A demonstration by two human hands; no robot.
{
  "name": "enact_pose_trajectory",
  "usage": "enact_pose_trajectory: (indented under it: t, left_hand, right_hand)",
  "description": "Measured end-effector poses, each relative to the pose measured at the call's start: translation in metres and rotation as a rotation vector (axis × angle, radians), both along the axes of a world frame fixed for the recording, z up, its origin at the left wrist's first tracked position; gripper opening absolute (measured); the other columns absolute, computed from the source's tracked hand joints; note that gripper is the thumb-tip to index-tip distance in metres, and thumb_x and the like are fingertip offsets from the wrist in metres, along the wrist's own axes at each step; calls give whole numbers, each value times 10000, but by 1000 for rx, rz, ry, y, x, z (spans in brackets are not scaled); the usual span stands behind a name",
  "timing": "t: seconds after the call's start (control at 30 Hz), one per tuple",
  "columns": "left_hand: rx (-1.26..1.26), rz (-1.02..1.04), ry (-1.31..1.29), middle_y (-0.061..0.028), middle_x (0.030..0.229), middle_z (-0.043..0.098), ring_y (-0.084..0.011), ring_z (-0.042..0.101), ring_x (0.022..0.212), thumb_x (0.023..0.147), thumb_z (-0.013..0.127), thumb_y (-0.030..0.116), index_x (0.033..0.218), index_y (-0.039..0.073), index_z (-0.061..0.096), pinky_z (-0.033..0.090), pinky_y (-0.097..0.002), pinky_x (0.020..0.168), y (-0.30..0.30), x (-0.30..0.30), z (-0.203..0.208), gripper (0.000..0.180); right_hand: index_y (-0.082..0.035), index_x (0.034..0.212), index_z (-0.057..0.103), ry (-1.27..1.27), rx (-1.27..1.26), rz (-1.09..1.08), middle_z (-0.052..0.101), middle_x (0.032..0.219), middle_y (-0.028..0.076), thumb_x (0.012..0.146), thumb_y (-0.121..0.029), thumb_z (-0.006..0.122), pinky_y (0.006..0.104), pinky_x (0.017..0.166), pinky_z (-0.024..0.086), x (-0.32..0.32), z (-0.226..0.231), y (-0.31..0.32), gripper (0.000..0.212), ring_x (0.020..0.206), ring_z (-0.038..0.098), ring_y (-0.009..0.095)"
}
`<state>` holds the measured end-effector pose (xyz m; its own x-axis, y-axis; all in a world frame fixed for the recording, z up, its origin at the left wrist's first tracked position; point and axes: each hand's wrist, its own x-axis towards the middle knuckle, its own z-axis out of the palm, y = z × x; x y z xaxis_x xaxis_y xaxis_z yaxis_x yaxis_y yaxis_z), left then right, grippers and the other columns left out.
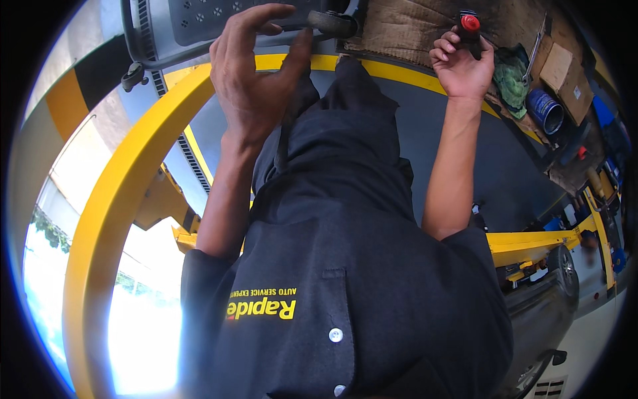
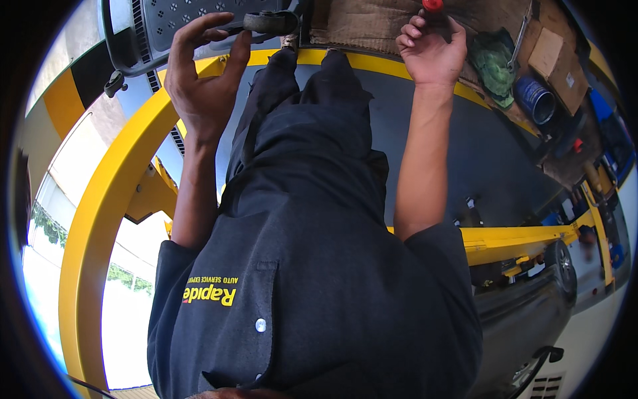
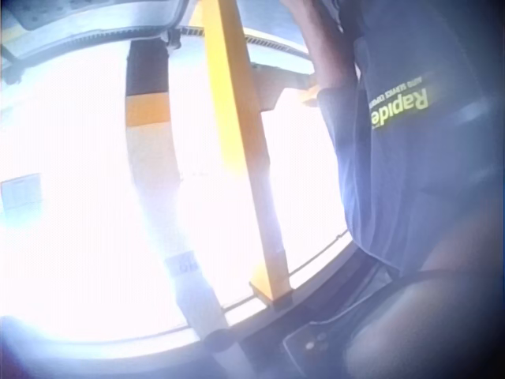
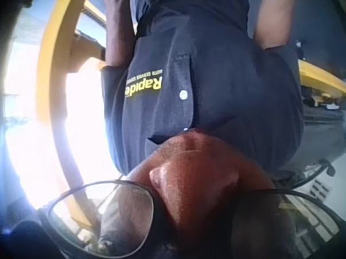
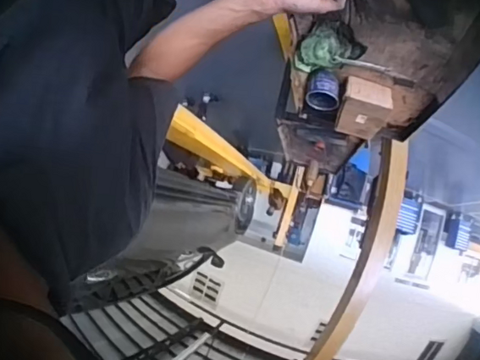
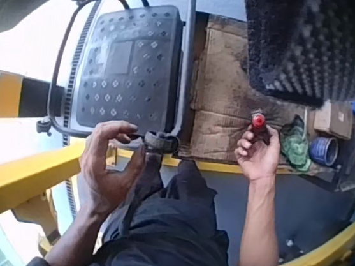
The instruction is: The person lubricates the joints of a black metal frame using a red-capped bottle. They apply the lubricant to each joint, then rotate the joints by hand to distribute the lubricant.
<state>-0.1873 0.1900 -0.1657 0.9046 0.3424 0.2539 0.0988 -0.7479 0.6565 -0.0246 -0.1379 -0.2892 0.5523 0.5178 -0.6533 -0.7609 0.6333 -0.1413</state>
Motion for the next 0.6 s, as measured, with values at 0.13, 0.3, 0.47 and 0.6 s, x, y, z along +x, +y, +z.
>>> enact_pose_trajectory:
  t: [0.13,0.3,0.47,0.6]
  left_hand:
    - [-76,102,-6,-71,1150,801,-195,777,1023,955,862,221,1221,103,752,612,-360,929,1,1,5,311]
    - [-130,52,82,-87,1114,809,-209,776,1049,1022,788,278,1203,92,772,606,-367,965,-15,8,17,260]
    - [-179,54,122,-138,964,781,-261,782,956,991,757,85,1052,-9,730,581,-366,866,-28,50,58,115]
    - [-297,-60,192,-157,986,795,-245,791,991,1012,730,101,1091,-15,723,585,-367,880,-30,62,61,140]
  right_hand:
    - [-16,1047,642,126,61,-59,614,929,76,927,-419,605,341,681,385,6,-17,-11,423,777,506,196]
    - [-13,1050,623,109,201,-87,581,907,57,934,-448,549,345,688,376,1,-32,-24,456,782,503,193]
    - [-7,1090,614,163,237,-98,583,909,58,971,-493,507,347,683,369,2,-29,-25,512,773,507,192]
    - [6,1145,616,233,49,-144,598,922,69,1047,-523,447,344,688,372,-18,-13,-21,564,756,503,194]
